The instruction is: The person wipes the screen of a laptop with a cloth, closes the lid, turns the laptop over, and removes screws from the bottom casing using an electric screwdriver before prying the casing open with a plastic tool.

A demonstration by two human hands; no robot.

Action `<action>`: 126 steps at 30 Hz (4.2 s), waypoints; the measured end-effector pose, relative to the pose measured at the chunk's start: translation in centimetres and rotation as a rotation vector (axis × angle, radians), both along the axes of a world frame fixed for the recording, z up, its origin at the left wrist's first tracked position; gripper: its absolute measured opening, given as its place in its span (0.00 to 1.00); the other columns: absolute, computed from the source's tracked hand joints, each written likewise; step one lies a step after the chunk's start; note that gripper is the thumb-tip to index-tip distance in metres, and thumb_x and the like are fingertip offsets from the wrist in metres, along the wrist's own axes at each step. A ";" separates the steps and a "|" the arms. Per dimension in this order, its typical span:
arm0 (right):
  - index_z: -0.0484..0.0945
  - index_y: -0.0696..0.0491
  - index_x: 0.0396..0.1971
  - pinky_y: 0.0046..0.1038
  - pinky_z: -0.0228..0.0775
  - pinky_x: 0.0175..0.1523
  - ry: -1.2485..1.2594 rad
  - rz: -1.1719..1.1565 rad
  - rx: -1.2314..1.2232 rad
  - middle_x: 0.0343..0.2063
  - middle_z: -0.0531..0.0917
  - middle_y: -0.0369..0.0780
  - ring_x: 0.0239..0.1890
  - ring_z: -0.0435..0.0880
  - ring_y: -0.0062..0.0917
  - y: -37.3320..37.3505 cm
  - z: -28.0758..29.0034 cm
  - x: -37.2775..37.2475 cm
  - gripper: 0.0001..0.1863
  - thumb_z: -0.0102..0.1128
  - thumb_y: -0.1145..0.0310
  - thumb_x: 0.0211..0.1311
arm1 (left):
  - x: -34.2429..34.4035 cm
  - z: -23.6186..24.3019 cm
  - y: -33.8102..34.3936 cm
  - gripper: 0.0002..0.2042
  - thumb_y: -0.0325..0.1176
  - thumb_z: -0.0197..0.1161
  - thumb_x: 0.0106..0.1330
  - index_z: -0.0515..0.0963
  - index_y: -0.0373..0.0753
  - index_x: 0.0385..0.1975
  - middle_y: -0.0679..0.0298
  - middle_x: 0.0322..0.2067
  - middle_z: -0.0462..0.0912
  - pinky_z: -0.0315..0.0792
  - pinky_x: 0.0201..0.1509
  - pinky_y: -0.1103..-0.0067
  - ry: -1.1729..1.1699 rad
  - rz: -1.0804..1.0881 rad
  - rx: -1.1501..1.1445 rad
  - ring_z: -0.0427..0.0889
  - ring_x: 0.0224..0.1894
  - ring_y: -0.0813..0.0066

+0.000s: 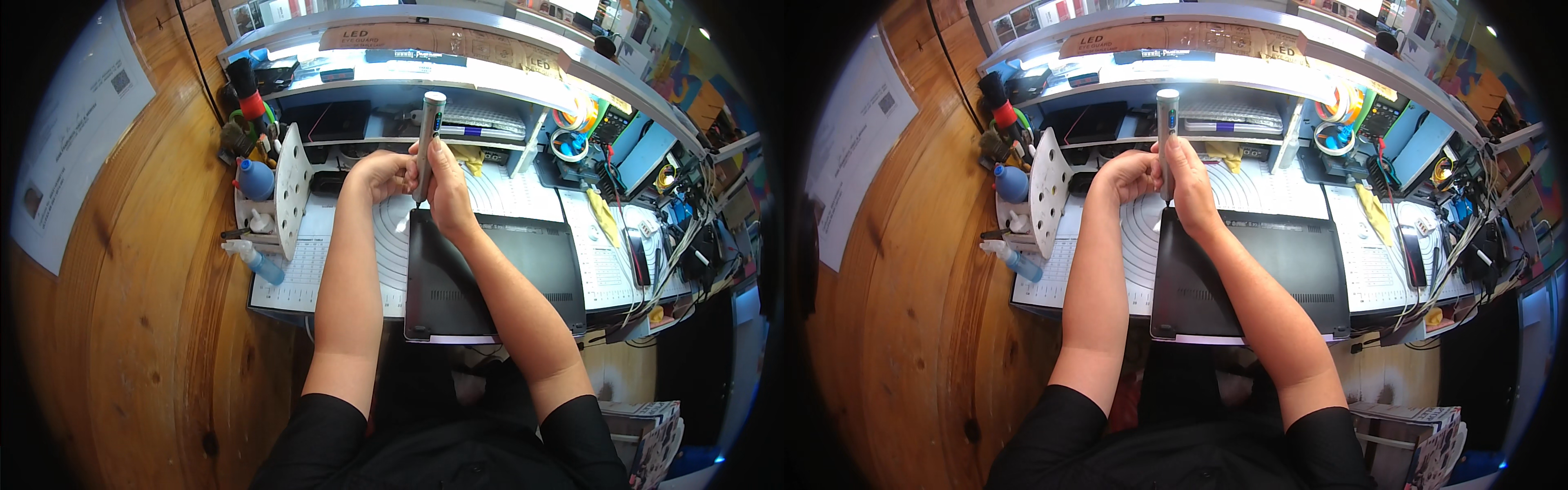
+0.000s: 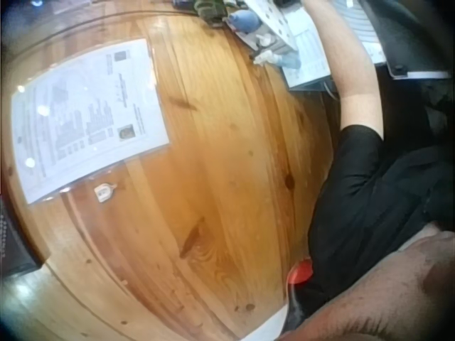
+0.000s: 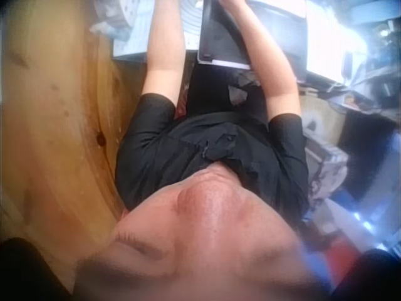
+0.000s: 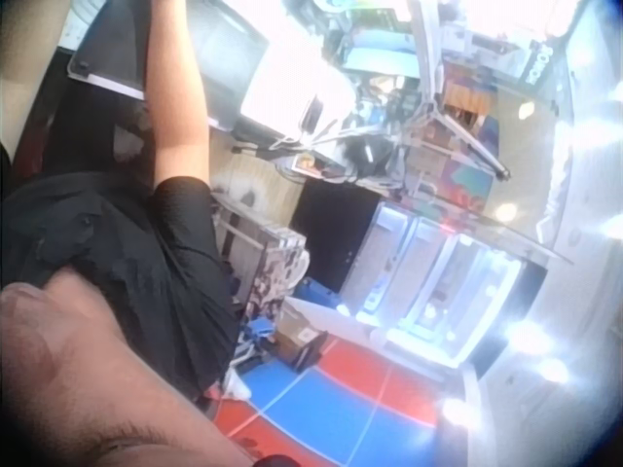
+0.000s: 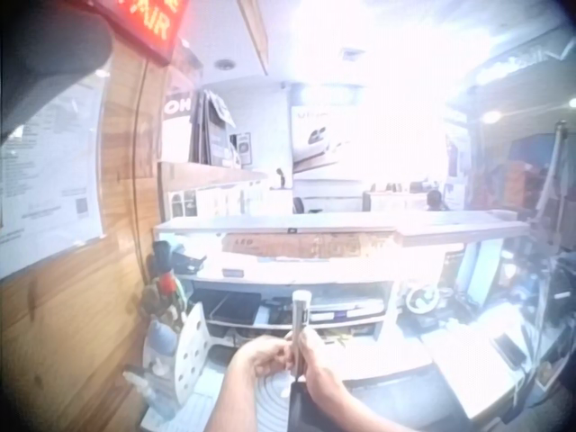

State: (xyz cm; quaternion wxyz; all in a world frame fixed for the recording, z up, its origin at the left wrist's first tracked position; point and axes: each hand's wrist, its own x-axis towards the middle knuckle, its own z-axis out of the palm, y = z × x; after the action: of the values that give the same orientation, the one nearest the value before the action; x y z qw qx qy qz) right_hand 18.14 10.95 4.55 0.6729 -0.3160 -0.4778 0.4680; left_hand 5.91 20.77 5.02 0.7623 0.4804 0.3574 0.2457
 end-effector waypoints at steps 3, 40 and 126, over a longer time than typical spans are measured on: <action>0.75 0.55 0.45 0.17 0.63 0.36 0.031 0.014 -0.003 0.26 0.74 0.31 0.28 0.70 0.13 -0.1 0.1 0.1 0.23 0.42 0.49 0.80 | 0.0 0.2 -0.2 0.06 0.20 0.59 0.51 0.74 0.38 0.16 0.62 0.21 0.78 0.77 0.36 0.76 0.019 0.001 0.012 0.79 0.23 0.72; 0.73 0.53 0.48 0.19 0.60 0.33 0.030 -0.155 0.036 0.26 0.74 0.33 0.28 0.70 0.15 -3.3 -0.4 8.1 0.22 0.40 0.49 0.81 | 4.0 -0.8 -1.6 0.07 0.24 0.68 0.62 0.83 0.27 0.37 0.53 0.34 0.86 0.83 0.48 0.75 -0.029 -0.126 -0.051 0.87 0.37 0.68; 0.71 0.56 0.46 0.20 0.65 0.38 0.038 -0.412 0.121 0.27 0.75 0.35 0.29 0.71 0.18 -9.1 1.4 23.4 0.22 0.39 0.51 0.81 | 5.4 -0.2 -3.1 0.11 0.25 0.64 0.66 0.80 0.23 0.43 0.50 0.37 0.86 0.85 0.46 0.76 0.028 -0.107 0.030 0.88 0.37 0.67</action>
State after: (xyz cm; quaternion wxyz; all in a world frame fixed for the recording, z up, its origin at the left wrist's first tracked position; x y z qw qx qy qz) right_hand 41.53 1.85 5.93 0.7809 -0.3571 -0.4178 0.2969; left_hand 11.33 17.69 4.83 0.7619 0.5137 0.3382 0.2030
